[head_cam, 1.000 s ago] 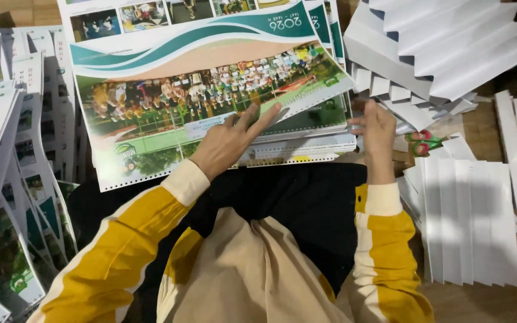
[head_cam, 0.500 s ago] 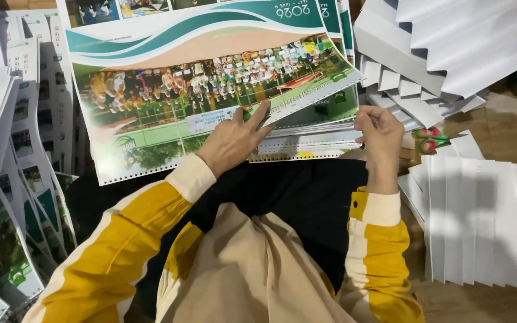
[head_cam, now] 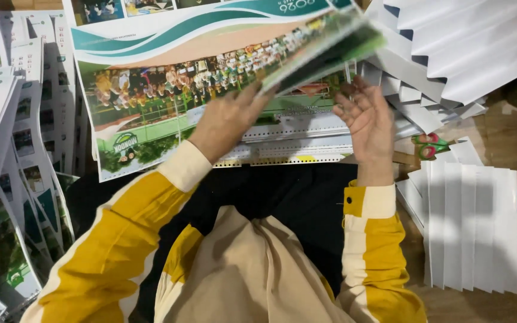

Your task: The person sits on the floor and assembles wall calendars by inserting metal spiral wires through the punched holes at the top of the pages. They repeatedly pick up a wire, thread it through the holes, and twist the ends to secure the binding.

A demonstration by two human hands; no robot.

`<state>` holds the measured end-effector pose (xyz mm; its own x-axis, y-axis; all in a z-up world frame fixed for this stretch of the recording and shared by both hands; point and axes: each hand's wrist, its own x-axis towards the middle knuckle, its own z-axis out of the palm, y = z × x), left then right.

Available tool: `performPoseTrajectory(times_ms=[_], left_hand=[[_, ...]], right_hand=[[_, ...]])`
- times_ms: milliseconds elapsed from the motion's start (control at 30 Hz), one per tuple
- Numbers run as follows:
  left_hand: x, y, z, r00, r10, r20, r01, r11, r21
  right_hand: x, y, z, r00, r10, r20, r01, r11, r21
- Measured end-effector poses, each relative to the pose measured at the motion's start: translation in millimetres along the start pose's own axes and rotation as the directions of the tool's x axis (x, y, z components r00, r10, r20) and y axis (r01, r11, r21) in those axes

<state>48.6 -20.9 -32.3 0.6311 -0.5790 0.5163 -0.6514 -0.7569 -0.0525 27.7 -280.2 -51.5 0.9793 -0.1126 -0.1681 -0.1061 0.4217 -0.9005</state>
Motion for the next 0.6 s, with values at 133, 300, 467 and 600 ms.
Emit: performPoseTrajectory(times_ms=[133,300,467,600], left_hand=[[21.3,-40.5,-45.1,0.996,-0.021,-0.087,0.010,0.993,-0.116],[0.1,-17.3,-78.3,0.977,0.201,0.071,-0.200,0.980,-0.021],[-51.5,46.2,-84.0,0.871,0.401,0.284,-0.394,0.915,-0.084],[-93.7,81.6,-72.8,0.817,0.488,0.307,-0.392,0.861,-0.325]], right_hand=[[-19.3,13.3,-13.6,0.986,0.146,-0.075,-0.152,0.985,-0.083],[-19.4,25.3,-45.6,0.983,0.183,0.012,-0.183,0.975,0.129],[-34.8,2.4,-35.5,0.913,0.344,0.220,-0.390,0.895,0.216],[-56.1,-18.6,1.2,0.913,0.400,-0.083,-0.399,0.831,-0.386]])
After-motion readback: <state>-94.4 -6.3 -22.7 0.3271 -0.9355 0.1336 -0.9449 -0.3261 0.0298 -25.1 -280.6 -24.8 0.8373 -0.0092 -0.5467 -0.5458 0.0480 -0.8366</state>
